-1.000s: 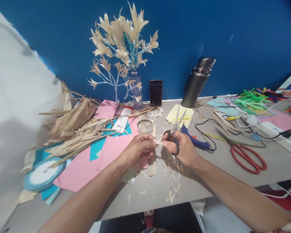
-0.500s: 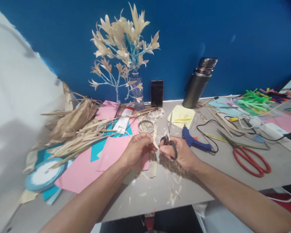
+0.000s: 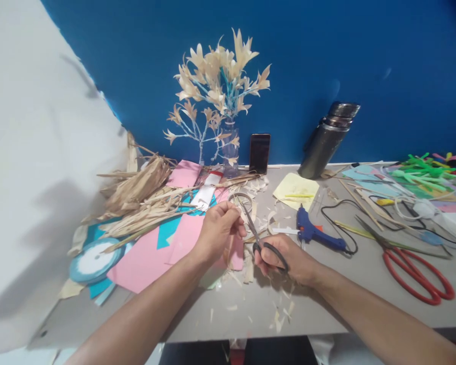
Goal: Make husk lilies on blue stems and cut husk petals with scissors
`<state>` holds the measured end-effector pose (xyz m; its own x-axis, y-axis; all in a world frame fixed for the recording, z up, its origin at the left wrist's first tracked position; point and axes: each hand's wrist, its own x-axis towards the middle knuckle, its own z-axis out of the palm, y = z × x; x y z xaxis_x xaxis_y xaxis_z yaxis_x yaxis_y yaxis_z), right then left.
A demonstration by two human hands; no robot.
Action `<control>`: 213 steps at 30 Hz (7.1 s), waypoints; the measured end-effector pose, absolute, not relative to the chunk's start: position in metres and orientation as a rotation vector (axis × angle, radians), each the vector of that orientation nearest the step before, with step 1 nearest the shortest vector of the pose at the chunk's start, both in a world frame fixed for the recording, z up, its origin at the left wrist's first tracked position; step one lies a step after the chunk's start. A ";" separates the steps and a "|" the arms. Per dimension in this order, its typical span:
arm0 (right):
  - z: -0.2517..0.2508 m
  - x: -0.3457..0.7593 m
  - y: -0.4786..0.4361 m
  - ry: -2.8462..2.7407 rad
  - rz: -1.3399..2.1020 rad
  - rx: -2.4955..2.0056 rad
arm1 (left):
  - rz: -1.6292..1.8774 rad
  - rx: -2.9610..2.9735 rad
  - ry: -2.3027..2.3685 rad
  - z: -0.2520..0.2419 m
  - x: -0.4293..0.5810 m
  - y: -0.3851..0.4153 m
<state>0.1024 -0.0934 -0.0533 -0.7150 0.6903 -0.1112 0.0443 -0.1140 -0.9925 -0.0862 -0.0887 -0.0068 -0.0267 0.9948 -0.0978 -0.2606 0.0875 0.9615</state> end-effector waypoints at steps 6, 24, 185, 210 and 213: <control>-0.052 0.103 -0.093 -1.721 1.876 -0.842 | 1.257 1.037 1.261 -0.001 -0.089 -0.090; -0.060 0.103 -0.093 -1.690 1.869 -0.866 | 1.269 1.102 1.304 0.001 -0.090 -0.090; -0.039 0.095 -0.090 -1.251 1.650 -0.994 | 1.099 0.669 0.995 -0.011 -0.082 -0.092; -0.040 0.103 -0.071 -1.042 1.602 -0.925 | 0.933 0.772 0.952 -0.019 -0.072 -0.100; -0.039 0.104 -0.070 -1.061 1.606 -0.887 | 0.970 0.763 0.972 -0.019 -0.071 -0.098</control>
